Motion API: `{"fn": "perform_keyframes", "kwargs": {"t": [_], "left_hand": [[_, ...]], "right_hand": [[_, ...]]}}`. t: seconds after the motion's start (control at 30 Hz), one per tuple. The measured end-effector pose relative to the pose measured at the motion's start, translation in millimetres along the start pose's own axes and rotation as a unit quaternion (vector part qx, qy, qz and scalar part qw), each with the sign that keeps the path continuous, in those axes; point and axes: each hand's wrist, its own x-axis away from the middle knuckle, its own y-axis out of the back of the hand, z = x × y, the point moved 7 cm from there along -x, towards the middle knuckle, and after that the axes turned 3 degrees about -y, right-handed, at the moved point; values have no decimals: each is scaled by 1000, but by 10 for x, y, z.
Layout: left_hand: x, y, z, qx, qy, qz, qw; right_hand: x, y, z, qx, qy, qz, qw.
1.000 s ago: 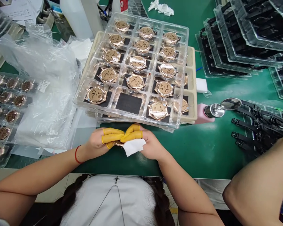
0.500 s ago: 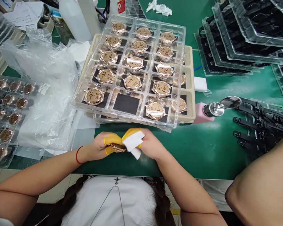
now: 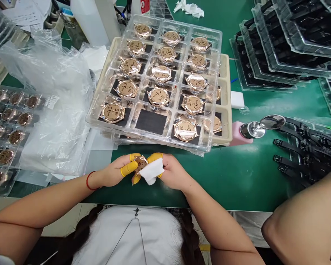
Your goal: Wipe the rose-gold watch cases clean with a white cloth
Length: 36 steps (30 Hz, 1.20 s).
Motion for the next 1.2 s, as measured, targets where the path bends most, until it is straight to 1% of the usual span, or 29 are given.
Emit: {"fn": "perform_keyframes", "kwargs": {"t": [0.03, 0.07, 0.1, 0.17, 0.23, 0.27, 0.3, 0.33, 0.37, 0.43, 0.5, 0.57, 0.63, 0.77, 0.87, 0.93, 1.03, 1.2], "left_hand": [[-1, 13, 16, 23, 6, -12, 1000], [-2, 30, 23, 22, 5, -24, 999], [-1, 50, 20, -1, -1, -34, 999], [4, 89, -10, -104, -18, -48, 993], [10, 100, -60, -228, -35, -48, 972], [13, 92, -83, -272, -42, -42, 960], [14, 81, -95, -288, -45, -36, 956], [14, 72, -90, -271, -40, -31, 961], [13, 60, -68, -222, -28, -27, 974], [9, 19, 13, -72, 12, -16, 997], [6, -44, 80, 57, 38, -2, 998], [6, -77, 103, 103, 36, -2, 994], [18, -56, 106, 88, 26, -33, 995], [64, 35, 60, 6, -7, -118, 993], [75, 71, 44, -22, -16, -151, 988], [71, 96, 53, -43, -7, -169, 985], [54, 108, 78, -50, 9, -167, 985], [16, 60, 155, 43, 50, -117, 991]], "right_hand": [[2, -6, -19, -16, -12, 2, 1000], [2, -14, -32, -24, -18, 5, 1000], [1, -19, -41, -24, -23, 5, 999], [-7, -15, -65, -20, -35, 0, 999], [-17, 13, -104, -40, -57, -13, 997], [-20, 29, -124, -58, -69, -18, 996], [-21, 42, -140, -75, -79, -22, 994], [-21, 50, -149, -90, -84, -23, 992], [-21, 51, -152, -101, -86, -21, 991], [-20, 37, -148, -115, -83, -11, 990], [-24, 12, -144, -135, -75, -6, 988], [-36, -21, -152, -146, -73, 2, 987], [-52, -45, -160, -142, -72, 9, 987], [-71, -73, -155, -114, -75, 24, 990], [-64, -96, -143, -84, -76, 31, 993], [-56, -89, -143, -50, -72, 18, 996], [-47, -57, -131, 3, -49, -6, 999], [-31, -51, -32, 25, 18, 10, 999]]}}
